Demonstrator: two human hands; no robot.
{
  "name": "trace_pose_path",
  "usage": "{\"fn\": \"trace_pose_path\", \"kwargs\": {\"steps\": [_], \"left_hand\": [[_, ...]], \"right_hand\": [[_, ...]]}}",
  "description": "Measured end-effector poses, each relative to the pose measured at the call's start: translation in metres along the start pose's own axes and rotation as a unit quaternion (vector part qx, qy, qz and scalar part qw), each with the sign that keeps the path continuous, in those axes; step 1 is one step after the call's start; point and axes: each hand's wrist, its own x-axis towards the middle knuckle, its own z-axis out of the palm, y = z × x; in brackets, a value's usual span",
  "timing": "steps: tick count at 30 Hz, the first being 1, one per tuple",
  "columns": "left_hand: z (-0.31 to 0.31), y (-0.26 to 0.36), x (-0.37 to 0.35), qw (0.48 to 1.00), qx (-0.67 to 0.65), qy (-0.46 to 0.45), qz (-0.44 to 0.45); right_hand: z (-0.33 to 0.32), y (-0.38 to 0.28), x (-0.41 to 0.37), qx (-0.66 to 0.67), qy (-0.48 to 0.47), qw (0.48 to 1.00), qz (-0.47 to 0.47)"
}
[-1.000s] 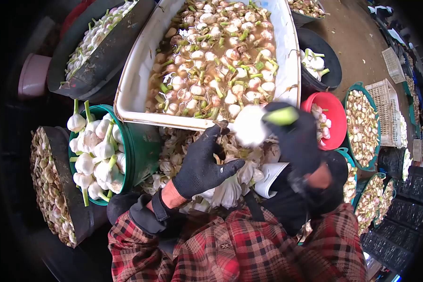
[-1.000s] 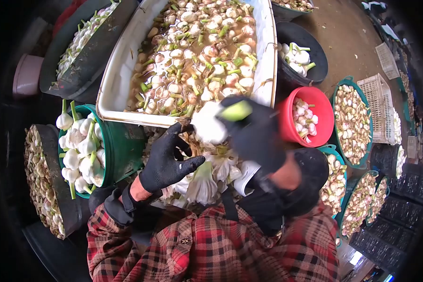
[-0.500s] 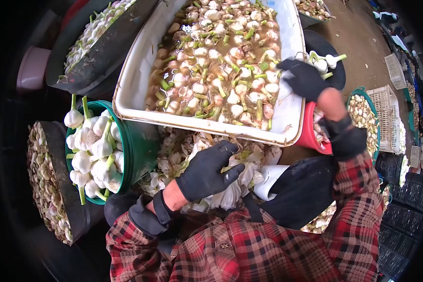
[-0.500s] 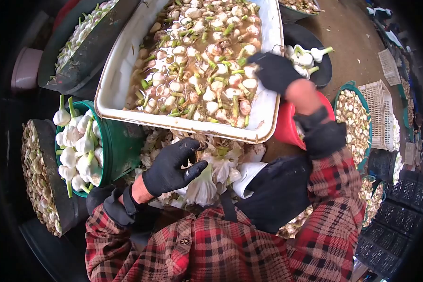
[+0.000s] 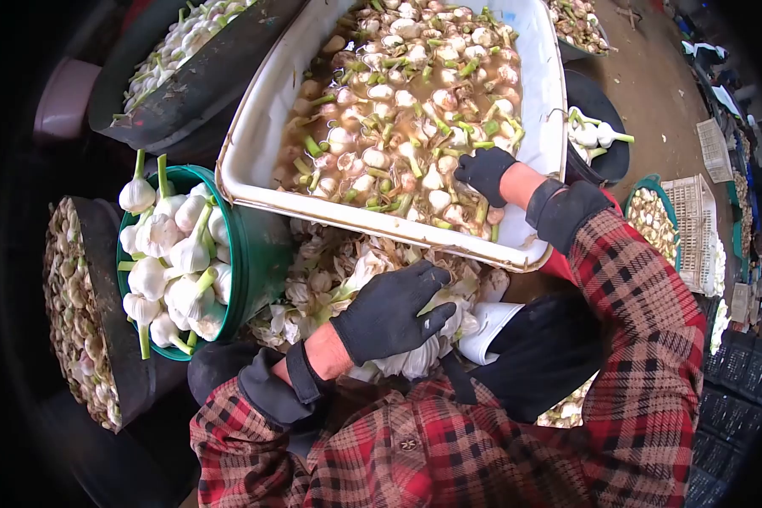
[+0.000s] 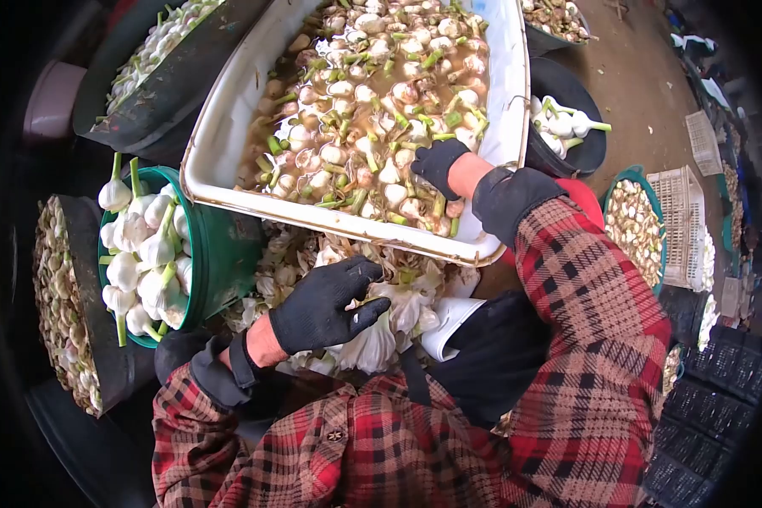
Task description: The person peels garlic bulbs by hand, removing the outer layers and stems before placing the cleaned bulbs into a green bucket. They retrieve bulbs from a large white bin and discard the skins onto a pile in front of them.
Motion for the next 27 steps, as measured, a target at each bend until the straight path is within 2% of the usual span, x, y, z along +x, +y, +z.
{"fn": "trace_pose_path", "kwargs": {"steps": [3,7,8,9,11,13,15,16,17,19,21,23,25,26,27], "left_hand": [[0.002,-0.002,-0.001,1.000,0.015,-0.006,0.016],[0.004,-0.004,-0.002,0.999,-0.005,0.021,0.040],[0.004,-0.004,-0.002,0.999,-0.011,0.025,0.043],[0.002,-0.003,-0.002,0.999,-0.010,0.026,0.043],[0.000,-0.002,0.000,0.999,0.002,0.034,0.042],[-0.003,0.000,0.003,0.997,0.002,0.062,0.034],[-0.004,0.001,0.007,0.996,0.003,0.087,0.026],[-0.003,0.002,0.009,0.993,-0.018,0.120,-0.007],[-0.003,0.002,0.011,0.987,-0.039,0.153,-0.040],[0.002,-0.001,0.015,0.983,-0.079,0.152,-0.071],[0.004,0.001,0.018,0.950,-0.210,0.187,-0.137],[0.003,-0.001,0.018,0.935,-0.249,0.206,-0.145],[0.000,-0.004,0.016,0.899,-0.339,0.236,-0.146],[-0.006,0.001,0.016,0.868,-0.406,0.238,-0.160],[-0.008,0.002,0.016,0.868,-0.404,0.237,-0.163]], "right_hand": [[-0.001,-0.002,-0.007,0.019,0.045,0.999,-0.002],[-0.004,0.006,-0.010,0.120,0.015,0.992,0.029],[-0.001,0.010,-0.015,0.133,0.058,0.989,0.031],[-0.013,0.007,-0.022,0.133,0.059,0.989,0.031],[-0.040,0.008,-0.044,0.132,0.031,0.980,0.144],[-0.050,0.013,-0.064,0.153,0.102,0.957,0.224],[-0.082,0.004,-0.091,0.249,0.182,0.913,0.268],[-0.082,-0.004,-0.095,0.250,0.182,0.912,0.269],[-0.082,-0.012,-0.099,0.321,0.268,0.868,0.267],[-0.084,-0.043,-0.101,0.453,0.399,0.765,0.224],[-0.090,-0.081,-0.095,0.566,0.384,0.708,0.174],[-0.096,-0.113,-0.091,0.652,0.320,0.663,0.180],[-0.100,-0.124,-0.088,0.667,0.345,0.642,0.153],[-0.097,-0.123,-0.087,0.720,0.329,0.593,0.148],[-0.095,-0.122,-0.087,0.767,0.312,0.541,0.145]]}}
